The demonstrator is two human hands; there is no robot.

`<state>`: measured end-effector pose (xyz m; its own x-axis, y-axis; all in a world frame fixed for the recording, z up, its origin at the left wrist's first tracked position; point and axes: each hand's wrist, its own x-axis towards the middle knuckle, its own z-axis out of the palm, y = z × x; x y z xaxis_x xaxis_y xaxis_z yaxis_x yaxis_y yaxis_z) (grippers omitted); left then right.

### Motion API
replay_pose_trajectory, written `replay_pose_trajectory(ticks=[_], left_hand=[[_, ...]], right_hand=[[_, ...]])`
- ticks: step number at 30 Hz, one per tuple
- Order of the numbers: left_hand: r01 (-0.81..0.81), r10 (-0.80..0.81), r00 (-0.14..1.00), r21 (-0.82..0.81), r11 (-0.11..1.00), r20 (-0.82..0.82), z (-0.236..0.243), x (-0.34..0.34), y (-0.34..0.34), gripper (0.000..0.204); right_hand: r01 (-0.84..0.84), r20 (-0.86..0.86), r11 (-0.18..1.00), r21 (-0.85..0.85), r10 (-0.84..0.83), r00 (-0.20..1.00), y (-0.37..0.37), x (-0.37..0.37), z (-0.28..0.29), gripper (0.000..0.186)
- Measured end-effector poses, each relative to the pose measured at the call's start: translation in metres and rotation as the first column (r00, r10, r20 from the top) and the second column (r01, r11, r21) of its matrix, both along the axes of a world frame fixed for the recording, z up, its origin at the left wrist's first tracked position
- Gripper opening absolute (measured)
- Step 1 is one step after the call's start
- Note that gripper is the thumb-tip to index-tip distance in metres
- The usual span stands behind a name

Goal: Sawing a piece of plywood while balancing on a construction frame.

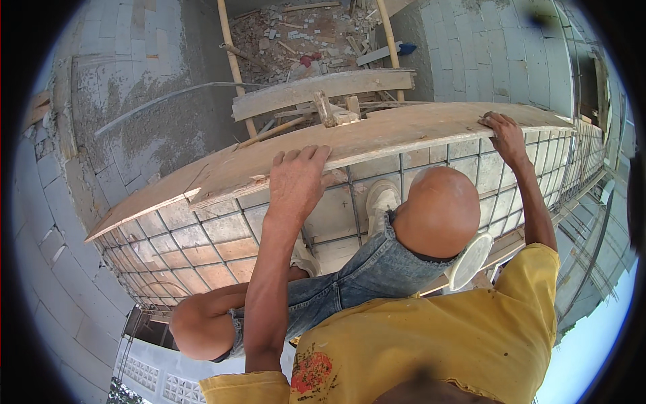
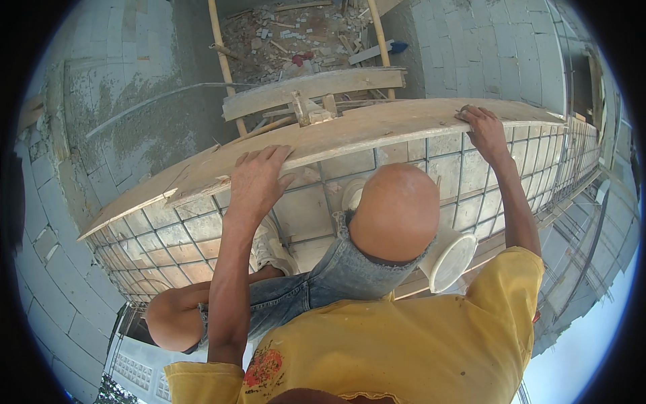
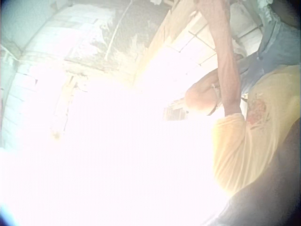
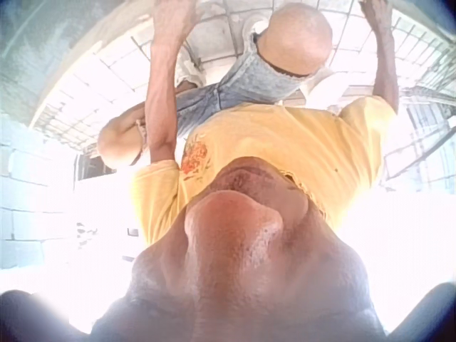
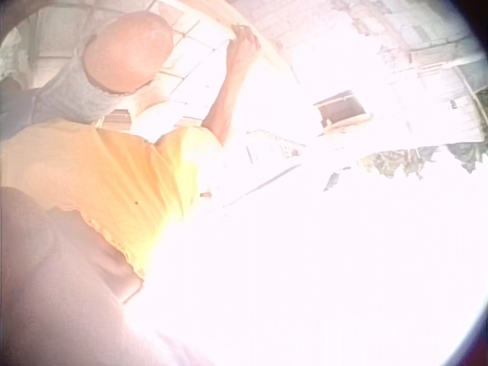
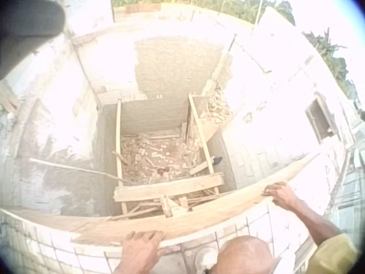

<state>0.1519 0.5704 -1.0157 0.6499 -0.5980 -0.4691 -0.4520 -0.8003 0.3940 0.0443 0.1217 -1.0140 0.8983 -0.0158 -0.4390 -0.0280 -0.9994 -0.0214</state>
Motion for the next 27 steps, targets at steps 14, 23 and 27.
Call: replay_pose_trajectory(ticks=[14,23,27], left_hand=[[0.006,-0.002,1.000,-0.131,0.991,0.030,-0.014,0.000,0.013,0.043],[0.001,0.003,1.000,-0.154,0.988,0.027,-0.016,0.002,0.013,0.044],[-0.003,0.008,0.999,-0.154,0.988,0.035,-0.020,0.001,0.014,0.046]], right_hand=[[0.060,-0.194,0.998,0.000,-0.059,0.979,0.011,0.023,0.035,0.047],[0.323,-0.408,0.722,0.612,-0.062,0.911,0.124,0.147,-0.010,0.021],[-0.330,-0.250,0.866,0.376,0.438,0.863,0.182,0.162,-0.124,0.019]])
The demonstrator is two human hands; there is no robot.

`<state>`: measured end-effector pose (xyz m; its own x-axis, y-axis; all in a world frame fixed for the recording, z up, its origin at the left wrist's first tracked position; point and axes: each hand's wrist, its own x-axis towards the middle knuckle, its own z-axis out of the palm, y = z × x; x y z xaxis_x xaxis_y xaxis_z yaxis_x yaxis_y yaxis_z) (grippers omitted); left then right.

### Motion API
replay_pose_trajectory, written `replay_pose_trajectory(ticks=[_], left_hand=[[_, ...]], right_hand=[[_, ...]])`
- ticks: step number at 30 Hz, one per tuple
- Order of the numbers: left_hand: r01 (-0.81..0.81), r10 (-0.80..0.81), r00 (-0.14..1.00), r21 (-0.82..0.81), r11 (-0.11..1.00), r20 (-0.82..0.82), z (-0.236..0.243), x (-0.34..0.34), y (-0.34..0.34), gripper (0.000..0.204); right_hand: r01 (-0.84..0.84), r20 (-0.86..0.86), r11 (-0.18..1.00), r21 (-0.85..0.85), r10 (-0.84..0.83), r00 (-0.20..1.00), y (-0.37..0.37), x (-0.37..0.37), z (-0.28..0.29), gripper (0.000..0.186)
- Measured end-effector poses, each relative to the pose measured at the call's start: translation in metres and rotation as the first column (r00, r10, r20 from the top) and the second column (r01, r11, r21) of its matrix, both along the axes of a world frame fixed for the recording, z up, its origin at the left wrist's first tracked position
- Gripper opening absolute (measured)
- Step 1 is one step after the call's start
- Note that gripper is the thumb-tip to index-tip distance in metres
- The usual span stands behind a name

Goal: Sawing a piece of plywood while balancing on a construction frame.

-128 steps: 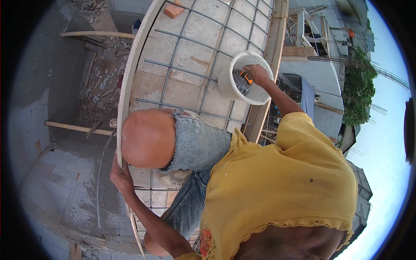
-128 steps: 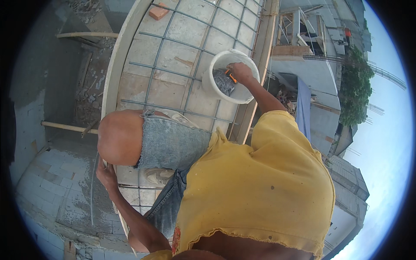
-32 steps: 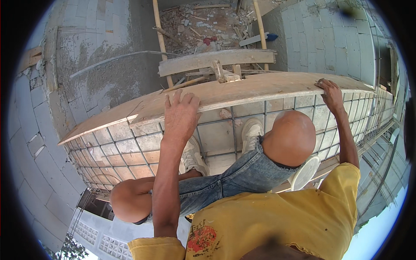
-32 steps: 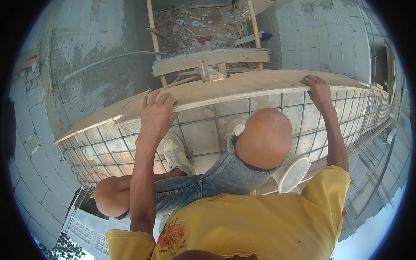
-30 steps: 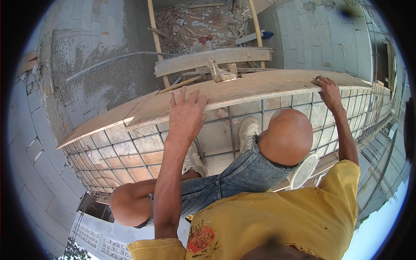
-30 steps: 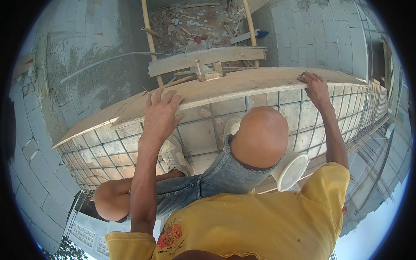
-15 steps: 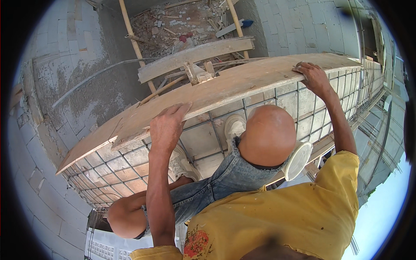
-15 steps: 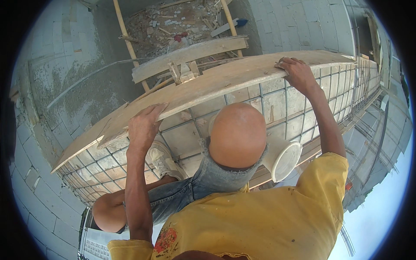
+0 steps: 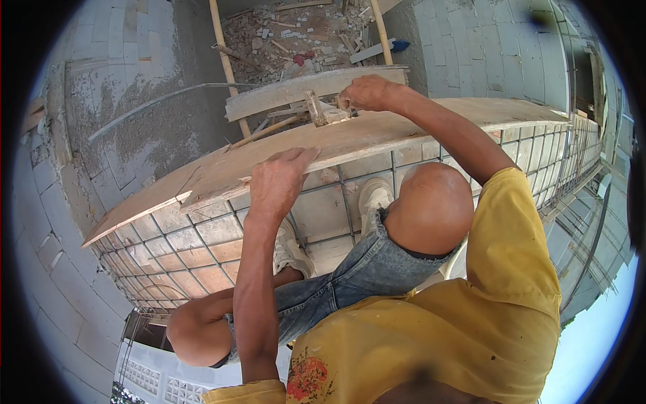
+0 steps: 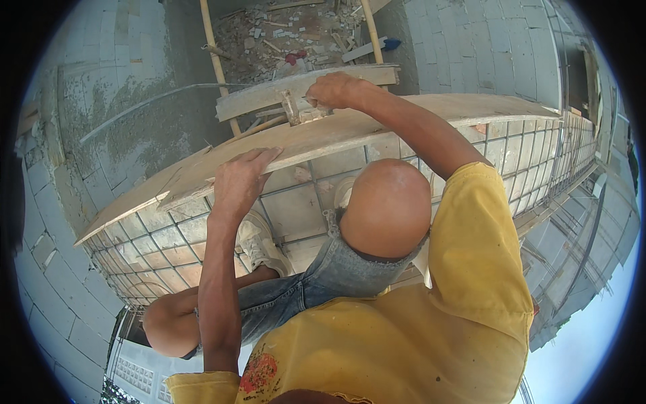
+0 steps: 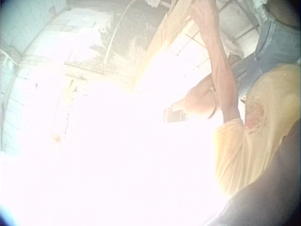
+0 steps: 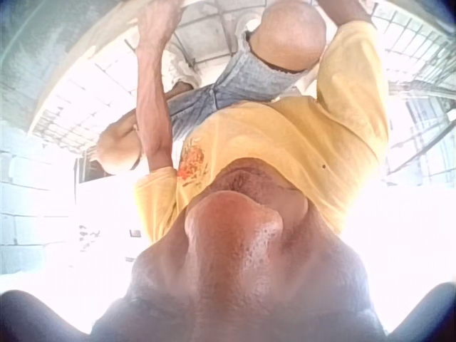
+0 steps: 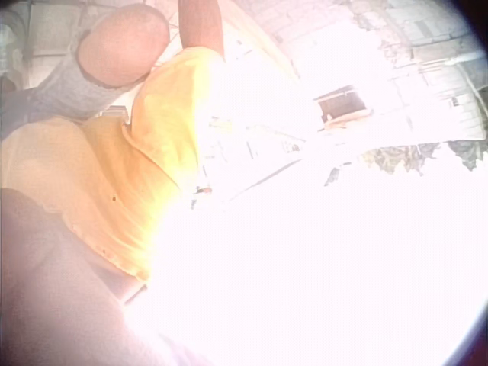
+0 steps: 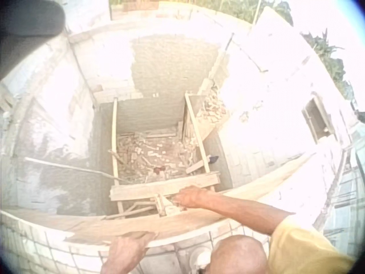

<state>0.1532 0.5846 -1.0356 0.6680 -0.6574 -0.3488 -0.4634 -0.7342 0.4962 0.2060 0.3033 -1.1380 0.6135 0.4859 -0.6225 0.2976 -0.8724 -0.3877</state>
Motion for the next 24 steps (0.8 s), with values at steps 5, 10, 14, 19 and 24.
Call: replay_pose_trajectory(ticks=[5,10,14,19,24], left_hand=[[0.006,-0.006,1.000,-0.028,1.000,0.006,0.002,-0.001,0.003,0.039],[0.011,-0.010,1.000,-0.024,1.000,0.015,0.000,-0.002,-0.001,0.038],[0.018,-0.017,0.999,-0.035,0.999,0.030,-0.001,-0.001,0.002,0.038],[0.020,-0.019,0.999,-0.045,0.999,0.029,-0.003,-0.001,0.001,0.038],[0.023,-0.021,0.999,-0.044,0.999,0.028,-0.001,0.000,0.001,0.039]], right_hand=[[-0.077,-0.118,0.996,-0.054,0.070,0.990,0.047,0.003,-0.030,0.017],[-0.120,-0.056,0.981,-0.151,0.112,0.992,0.044,-0.009,-0.059,0.020],[-0.078,-0.127,0.994,-0.081,0.067,0.990,0.049,-0.006,-0.054,0.023],[-0.054,-0.138,0.999,0.005,0.054,0.989,0.045,-0.007,-0.059,0.020],[-0.108,-0.083,0.994,0.033,0.110,0.990,0.049,-0.006,-0.058,0.020]])
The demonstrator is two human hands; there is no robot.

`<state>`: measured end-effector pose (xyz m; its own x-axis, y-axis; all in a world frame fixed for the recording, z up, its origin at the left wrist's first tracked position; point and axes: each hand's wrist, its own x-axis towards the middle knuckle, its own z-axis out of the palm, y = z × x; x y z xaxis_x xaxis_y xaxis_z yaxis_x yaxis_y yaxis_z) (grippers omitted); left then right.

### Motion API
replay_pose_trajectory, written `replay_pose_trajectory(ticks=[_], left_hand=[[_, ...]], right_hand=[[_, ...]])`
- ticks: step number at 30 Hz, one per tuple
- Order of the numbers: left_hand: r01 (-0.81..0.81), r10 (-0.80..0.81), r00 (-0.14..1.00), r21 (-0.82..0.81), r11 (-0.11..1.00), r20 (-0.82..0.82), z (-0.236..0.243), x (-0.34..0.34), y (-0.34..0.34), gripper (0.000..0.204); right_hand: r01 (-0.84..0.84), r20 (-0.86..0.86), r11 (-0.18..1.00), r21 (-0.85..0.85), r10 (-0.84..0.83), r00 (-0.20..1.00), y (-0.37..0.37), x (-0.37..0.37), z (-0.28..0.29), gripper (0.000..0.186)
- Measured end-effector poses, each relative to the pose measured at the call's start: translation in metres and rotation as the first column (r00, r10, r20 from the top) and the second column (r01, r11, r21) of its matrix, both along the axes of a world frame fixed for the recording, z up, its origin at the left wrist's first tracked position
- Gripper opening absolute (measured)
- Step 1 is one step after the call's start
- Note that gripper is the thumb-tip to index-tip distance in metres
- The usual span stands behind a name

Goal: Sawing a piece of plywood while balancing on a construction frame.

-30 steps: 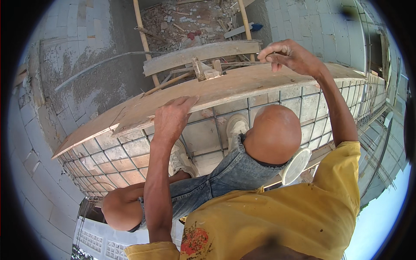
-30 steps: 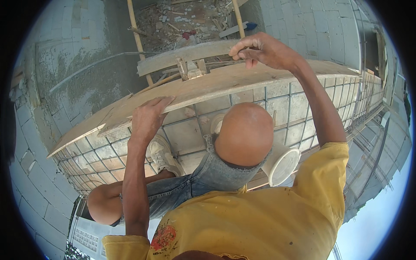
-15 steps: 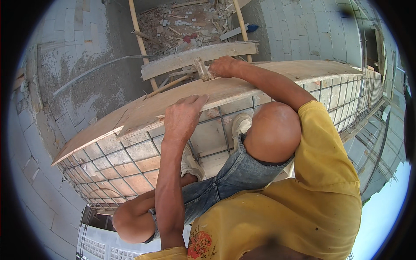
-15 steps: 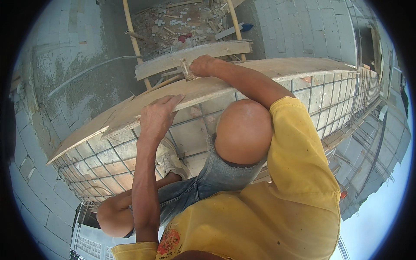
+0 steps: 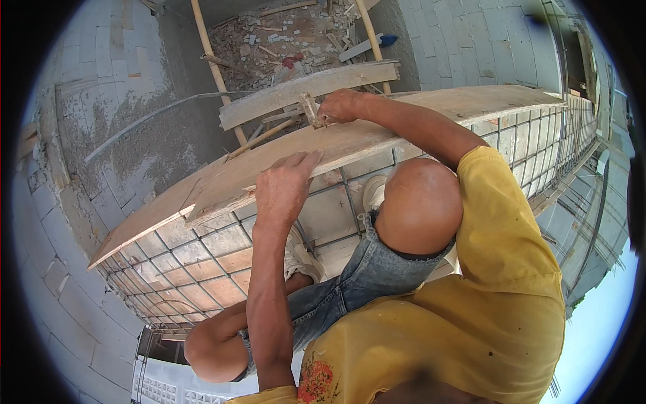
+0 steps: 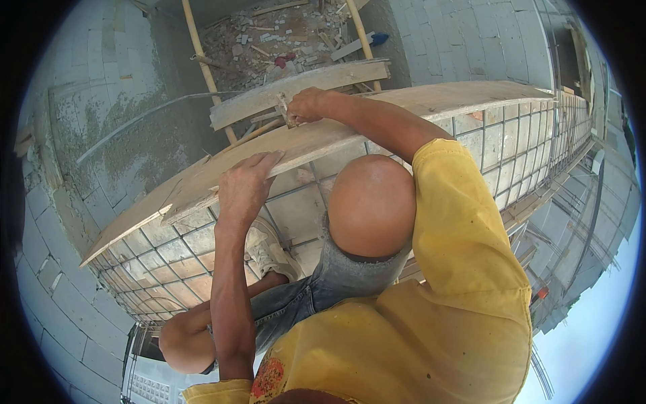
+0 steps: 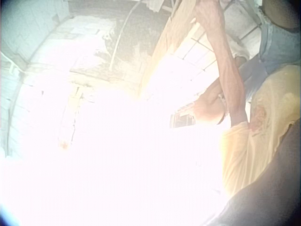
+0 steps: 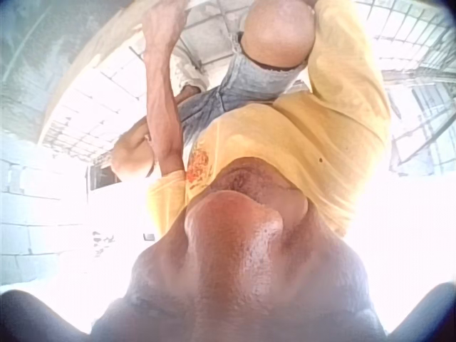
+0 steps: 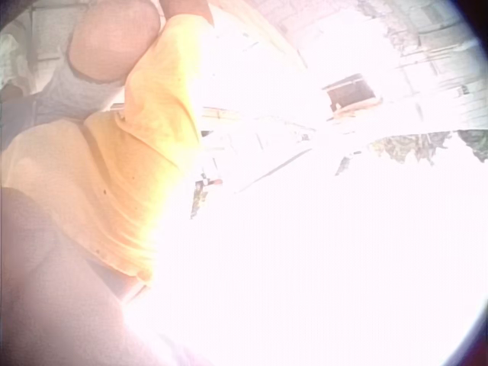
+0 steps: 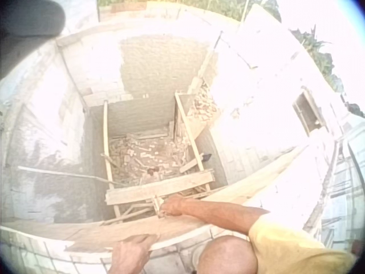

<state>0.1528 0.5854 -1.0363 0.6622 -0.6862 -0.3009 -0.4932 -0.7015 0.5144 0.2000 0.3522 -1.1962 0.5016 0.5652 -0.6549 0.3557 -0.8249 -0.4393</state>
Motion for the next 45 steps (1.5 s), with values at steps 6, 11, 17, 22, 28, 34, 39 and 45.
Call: replay_pose_trajectory(ticks=[6,11,17,22,28,34,39,45], left_hand=[[0.012,-0.012,1.000,0.031,0.999,-0.015,0.002,0.001,-0.001,0.040],[0.006,-0.005,1.000,0.030,1.000,-0.018,0.002,0.000,-0.002,0.040],[-0.007,0.008,1.000,0.015,1.000,-0.016,0.000,0.000,0.001,0.040],[-0.010,0.011,1.000,0.025,1.000,-0.024,0.002,0.000,-0.002,0.040],[-0.005,0.005,1.000,0.031,0.999,-0.013,0.001,-0.001,0.000,0.041],[0.007,-0.005,0.999,0.058,0.998,-0.035,0.005,0.001,-0.002,0.042],[-0.007,0.009,0.999,0.056,0.998,-0.037,0.004,0.001,-0.003,0.046],[0.002,0.001,0.999,0.082,0.997,-0.047,0.005,0.001,-0.003,0.045]], right_hand=[[-0.027,0.054,0.999,0.041,0.025,0.998,0.003,-0.001,0.001,0.013],[-0.089,0.006,0.996,0.018,0.088,0.996,0.007,0.004,0.002,0.014],[-0.069,-0.039,0.997,0.047,0.071,0.997,0.009,0.006,0.010,0.012],[-0.057,-0.002,0.998,0.026,0.057,0.998,0.006,-0.001,0.006,0.011],[0.052,0.081,0.965,0.257,-0.075,0.994,-0.012,-0.012,0.019,0.016],[0.204,-0.056,0.967,0.149,-0.198,0.979,-0.039,-0.004,0.035,0.019],[0.210,-0.015,0.973,-0.095,-0.212,0.977,-0.091,-0.023,0.039,0.019],[0.174,-0.072,0.976,-0.133,-0.184,0.980,-0.087,-0.025,0.019,0.021]])
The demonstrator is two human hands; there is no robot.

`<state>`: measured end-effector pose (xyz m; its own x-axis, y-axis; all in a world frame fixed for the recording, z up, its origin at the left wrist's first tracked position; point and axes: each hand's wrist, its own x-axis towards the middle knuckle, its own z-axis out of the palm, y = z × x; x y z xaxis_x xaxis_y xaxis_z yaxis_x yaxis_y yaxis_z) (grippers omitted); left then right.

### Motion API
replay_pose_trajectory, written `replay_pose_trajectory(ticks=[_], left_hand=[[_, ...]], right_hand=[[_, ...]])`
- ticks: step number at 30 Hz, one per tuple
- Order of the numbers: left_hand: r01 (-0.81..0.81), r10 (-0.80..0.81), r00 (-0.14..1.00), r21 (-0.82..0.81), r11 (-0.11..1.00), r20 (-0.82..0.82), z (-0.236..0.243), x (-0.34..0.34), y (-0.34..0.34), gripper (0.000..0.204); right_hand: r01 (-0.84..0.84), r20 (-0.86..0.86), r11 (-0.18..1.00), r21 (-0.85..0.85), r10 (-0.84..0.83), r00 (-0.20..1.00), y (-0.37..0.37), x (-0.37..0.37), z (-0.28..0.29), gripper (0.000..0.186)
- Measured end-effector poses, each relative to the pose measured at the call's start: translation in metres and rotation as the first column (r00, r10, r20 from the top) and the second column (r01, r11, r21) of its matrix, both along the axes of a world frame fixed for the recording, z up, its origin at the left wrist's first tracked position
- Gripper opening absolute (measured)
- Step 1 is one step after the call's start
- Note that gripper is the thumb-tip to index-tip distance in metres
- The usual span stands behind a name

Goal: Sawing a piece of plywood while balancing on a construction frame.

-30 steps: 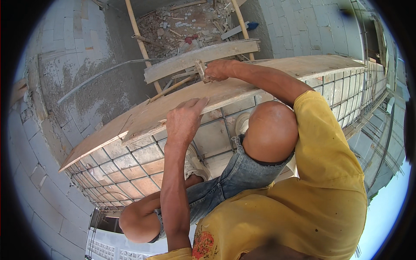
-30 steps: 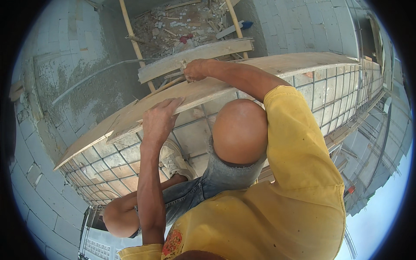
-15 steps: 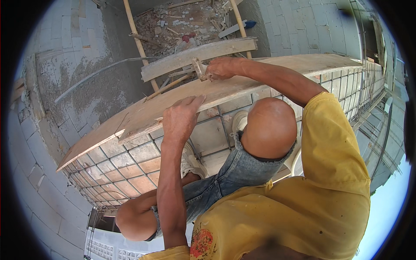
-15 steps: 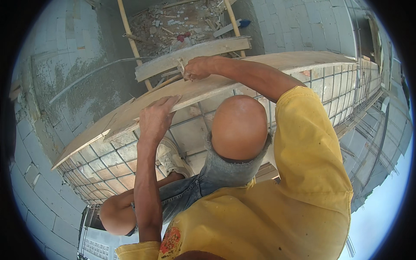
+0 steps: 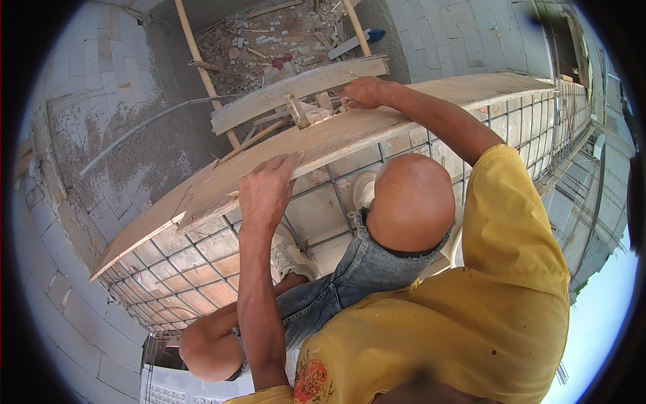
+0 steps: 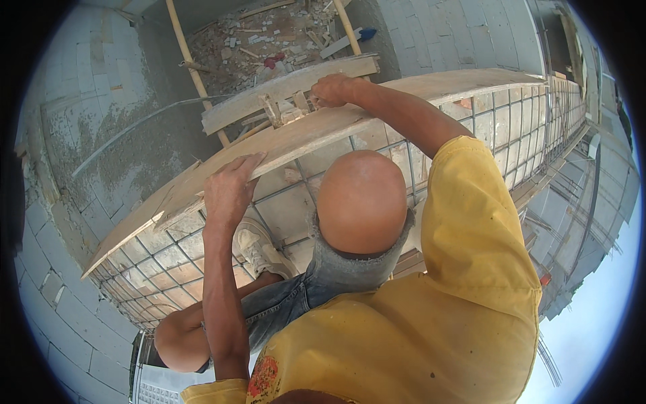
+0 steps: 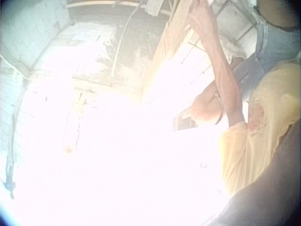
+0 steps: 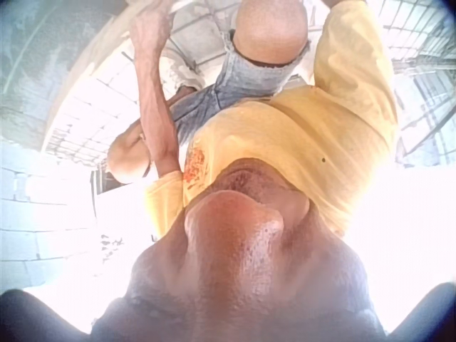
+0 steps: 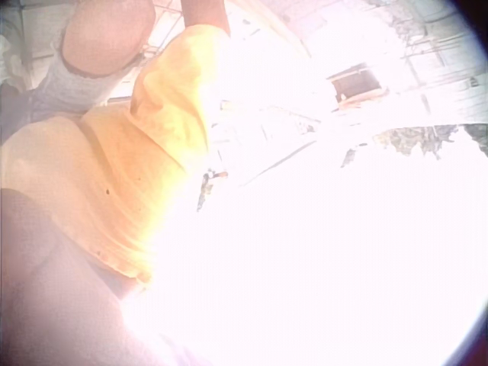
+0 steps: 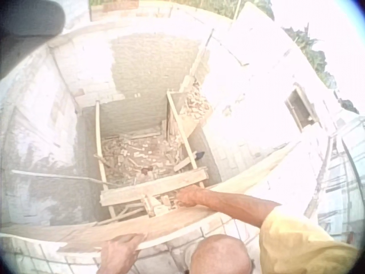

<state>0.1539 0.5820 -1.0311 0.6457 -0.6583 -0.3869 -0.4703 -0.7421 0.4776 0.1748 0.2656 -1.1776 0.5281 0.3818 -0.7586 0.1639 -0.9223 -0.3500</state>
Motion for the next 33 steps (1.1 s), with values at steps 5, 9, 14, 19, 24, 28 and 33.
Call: replay_pose_trajectory(ticks=[5,9,14,19,24,28,33], left_hand=[[-0.003,0.003,1.000,-0.012,1.000,-0.003,-0.001,0.000,0.001,0.045],[-0.007,0.007,1.000,-0.013,1.000,0.004,-0.003,-0.001,0.002,0.044],[-0.010,0.010,1.000,-0.013,1.000,-0.010,0.000,0.001,-0.002,0.044],[-0.015,0.015,1.000,-0.006,1.000,-0.011,0.000,0.000,0.002,0.043],[-0.007,0.007,1.000,-0.018,1.000,-0.004,-0.002,-0.001,0.001,0.043],[-0.003,0.003,1.000,-0.026,1.000,-0.001,-0.003,-0.001,0.002,0.043],[-0.008,0.008,1.000,-0.018,1.000,-0.003,-0.001,-0.002,0.001,0.043]], right_hand=[[-0.045,0.000,0.999,0.009,0.045,0.999,0.015,0.004,-0.012,0.023],[-0.118,-0.001,0.993,-0.013,0.118,0.993,0.023,0.009,-0.019,0.024],[-0.122,0.059,0.992,0.023,0.121,0.991,0.020,0.006,-0.029,0.021],[-0.138,0.022,0.989,0.049,0.137,0.990,0.033,0.014,-0.021,0.018],[-0.162,0.007,0.986,0.029,0.162,0.987,0.044,0.016,-0.007,0.020],[-0.078,-0.061,0.993,0.090,0.083,0.995,0.038,0.016,-0.001,0.019],[0.002,-0.086,0.982,0.190,0.014,0.996,0.029,0.011,-0.004,0.019]])
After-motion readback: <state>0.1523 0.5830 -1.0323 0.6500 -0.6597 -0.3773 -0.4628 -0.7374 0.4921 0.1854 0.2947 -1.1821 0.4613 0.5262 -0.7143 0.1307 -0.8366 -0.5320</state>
